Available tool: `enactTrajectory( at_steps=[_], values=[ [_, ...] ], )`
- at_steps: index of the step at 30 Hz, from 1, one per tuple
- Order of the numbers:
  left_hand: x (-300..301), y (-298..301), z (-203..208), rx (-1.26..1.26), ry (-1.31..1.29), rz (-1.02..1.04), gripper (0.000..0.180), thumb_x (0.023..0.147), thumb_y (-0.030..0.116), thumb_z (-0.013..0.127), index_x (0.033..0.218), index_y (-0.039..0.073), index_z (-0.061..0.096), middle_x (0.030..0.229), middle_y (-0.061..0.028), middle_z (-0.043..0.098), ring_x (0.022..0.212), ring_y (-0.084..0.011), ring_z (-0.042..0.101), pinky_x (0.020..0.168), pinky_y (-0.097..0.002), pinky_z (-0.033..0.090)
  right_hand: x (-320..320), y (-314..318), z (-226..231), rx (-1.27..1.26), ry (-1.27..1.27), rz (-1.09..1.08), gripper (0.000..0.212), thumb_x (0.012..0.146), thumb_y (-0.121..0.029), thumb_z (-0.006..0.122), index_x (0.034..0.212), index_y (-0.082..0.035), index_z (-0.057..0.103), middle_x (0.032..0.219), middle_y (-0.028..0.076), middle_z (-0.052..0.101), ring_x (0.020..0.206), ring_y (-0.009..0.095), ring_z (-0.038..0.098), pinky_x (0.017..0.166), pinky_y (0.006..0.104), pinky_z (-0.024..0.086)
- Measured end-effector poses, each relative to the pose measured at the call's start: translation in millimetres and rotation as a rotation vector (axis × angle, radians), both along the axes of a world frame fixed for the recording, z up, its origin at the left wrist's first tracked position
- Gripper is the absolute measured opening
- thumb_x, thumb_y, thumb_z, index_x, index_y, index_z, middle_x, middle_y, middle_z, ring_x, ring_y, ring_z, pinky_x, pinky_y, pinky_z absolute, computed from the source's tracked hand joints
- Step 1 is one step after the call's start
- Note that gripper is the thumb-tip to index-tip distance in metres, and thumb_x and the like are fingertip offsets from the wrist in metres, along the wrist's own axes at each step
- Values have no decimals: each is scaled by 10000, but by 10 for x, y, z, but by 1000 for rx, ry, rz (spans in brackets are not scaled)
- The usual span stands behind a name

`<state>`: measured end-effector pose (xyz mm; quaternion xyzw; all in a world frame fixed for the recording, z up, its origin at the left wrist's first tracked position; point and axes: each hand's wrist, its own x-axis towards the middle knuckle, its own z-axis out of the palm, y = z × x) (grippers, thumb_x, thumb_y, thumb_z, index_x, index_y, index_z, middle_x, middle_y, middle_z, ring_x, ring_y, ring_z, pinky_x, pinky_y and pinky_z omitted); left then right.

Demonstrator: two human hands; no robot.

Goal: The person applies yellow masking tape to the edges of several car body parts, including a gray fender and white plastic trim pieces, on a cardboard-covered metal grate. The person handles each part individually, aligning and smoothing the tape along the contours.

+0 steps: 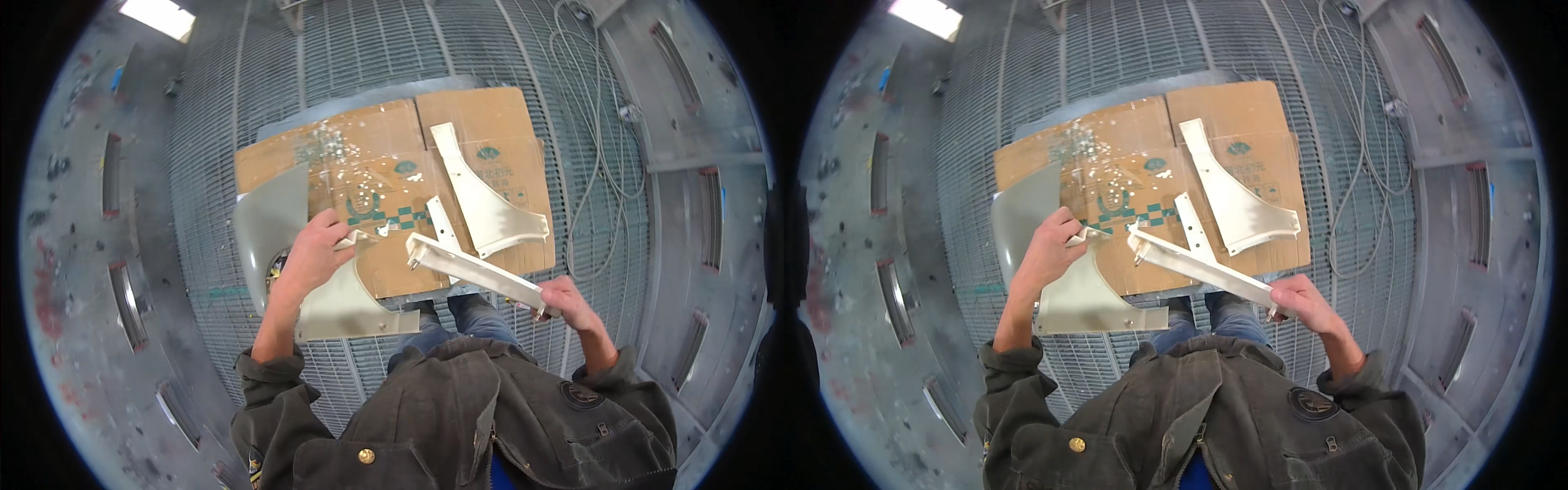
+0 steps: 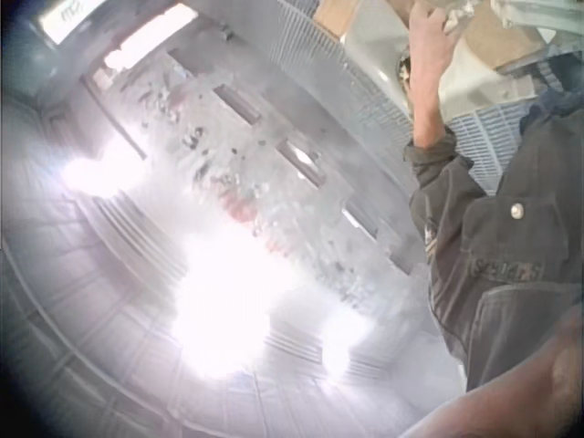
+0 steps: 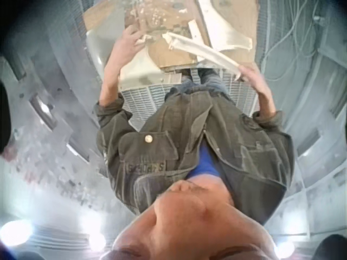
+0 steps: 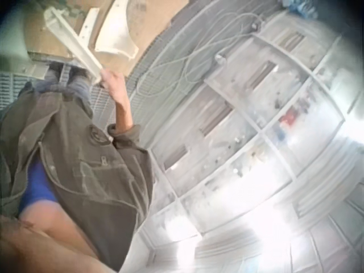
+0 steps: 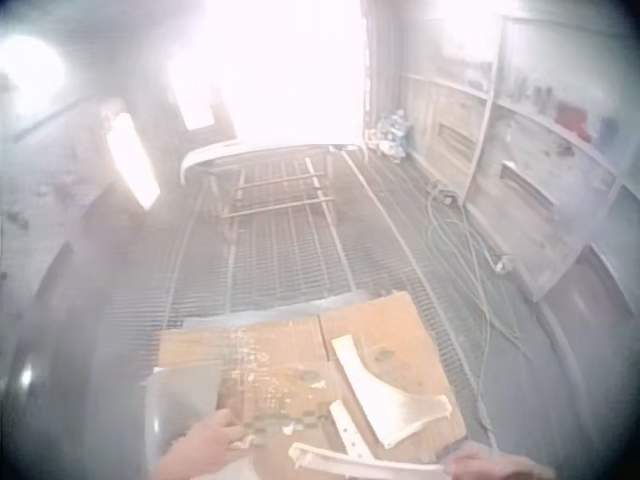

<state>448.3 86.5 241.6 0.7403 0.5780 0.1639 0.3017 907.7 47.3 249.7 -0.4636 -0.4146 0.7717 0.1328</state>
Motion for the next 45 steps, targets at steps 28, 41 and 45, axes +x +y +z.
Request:
enactTrajectory(
  at_steps=[28, 41, 45],
  values=[
    [1084, -930, 2348, 227, 247, -310, 175, 843, 104, 673, 881, -13, 549, 623, -170, 603, 651, -391, 644, 591, -467, 498, 704, 958, 404, 269, 539, 276, 625, 839, -496, 636, 823, 127, 682, 578, 155, 594, 438, 182, 503, 386, 327, 361],
    [1037, -896, 2348, 87, 357, -295, 140, 839, 86, 631, 909, -30, 597, 699, -194, 643, 714, -398, 659, 648, -468, 530, 758, 911, 775, 305, 276, 301, 639, 841, -522, 626, 809, 111, 702, 578, 158, 621, 438, 169, 513, 396, 314, 358],
    [1014, -794, 2384, -72, 388, -272, 189, 856, 102, 627, 1005, -13, 610, 778, -217, 662, 822, -410, 663, 753, -487, 530, 660, 966, 962, 326, 201, 318, 626, 825, -517, 630, 791, 104, 705, 573, 144, 619, 433, 150, 487, 398, 308, 340]
  ],
)
